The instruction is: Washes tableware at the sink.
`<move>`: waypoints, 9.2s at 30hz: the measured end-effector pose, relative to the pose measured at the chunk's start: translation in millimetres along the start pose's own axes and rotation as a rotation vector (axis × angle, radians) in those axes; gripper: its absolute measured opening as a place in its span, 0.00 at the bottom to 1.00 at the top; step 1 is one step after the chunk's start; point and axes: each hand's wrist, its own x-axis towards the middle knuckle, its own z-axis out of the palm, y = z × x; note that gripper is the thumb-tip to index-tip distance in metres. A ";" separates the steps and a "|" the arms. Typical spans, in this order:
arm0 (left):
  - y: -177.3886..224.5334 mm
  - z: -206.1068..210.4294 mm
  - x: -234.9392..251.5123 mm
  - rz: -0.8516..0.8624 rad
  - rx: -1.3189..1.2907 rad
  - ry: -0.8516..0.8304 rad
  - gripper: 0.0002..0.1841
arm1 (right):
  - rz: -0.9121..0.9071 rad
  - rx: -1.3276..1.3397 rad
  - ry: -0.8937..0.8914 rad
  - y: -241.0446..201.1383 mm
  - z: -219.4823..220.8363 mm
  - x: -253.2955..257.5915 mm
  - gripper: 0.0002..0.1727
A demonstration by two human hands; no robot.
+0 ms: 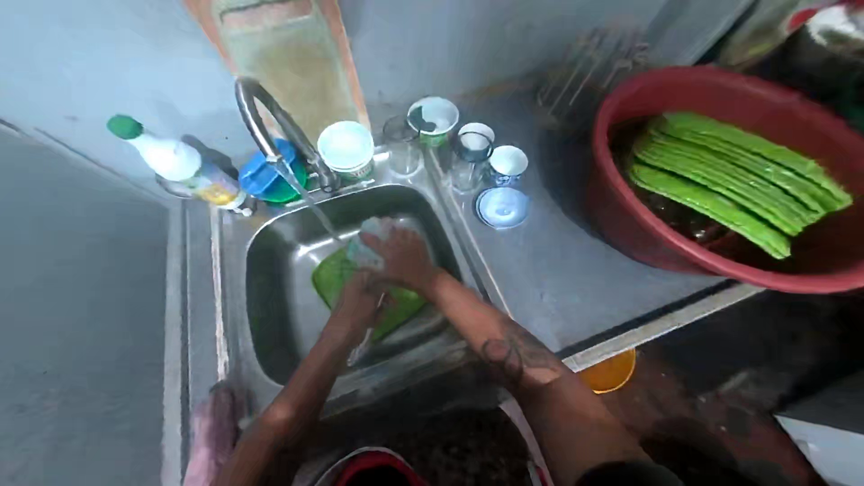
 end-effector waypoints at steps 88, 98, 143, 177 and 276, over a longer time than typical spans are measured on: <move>-34.8 -19.4 31.4 0.193 -0.595 0.442 0.24 | 0.762 1.044 -0.298 -72.9 35.5 -0.4 0.32; -39.2 -50.5 62.4 0.187 -0.505 0.574 0.11 | 0.787 1.096 -0.533 -70.5 13.5 -41.1 0.31; -103.9 -103.3 162.6 -0.161 1.038 0.164 0.32 | 0.970 -0.091 -0.062 70.1 -126.7 -175.7 0.26; -158.1 -32.6 172.7 0.192 0.842 0.175 0.43 | 0.290 -0.161 -0.535 73.6 22.7 264.6 0.33; 19.9 4.9 21.2 0.199 -1.065 0.001 0.23 | 0.184 0.107 0.119 -5.8 -13.4 3.8 0.30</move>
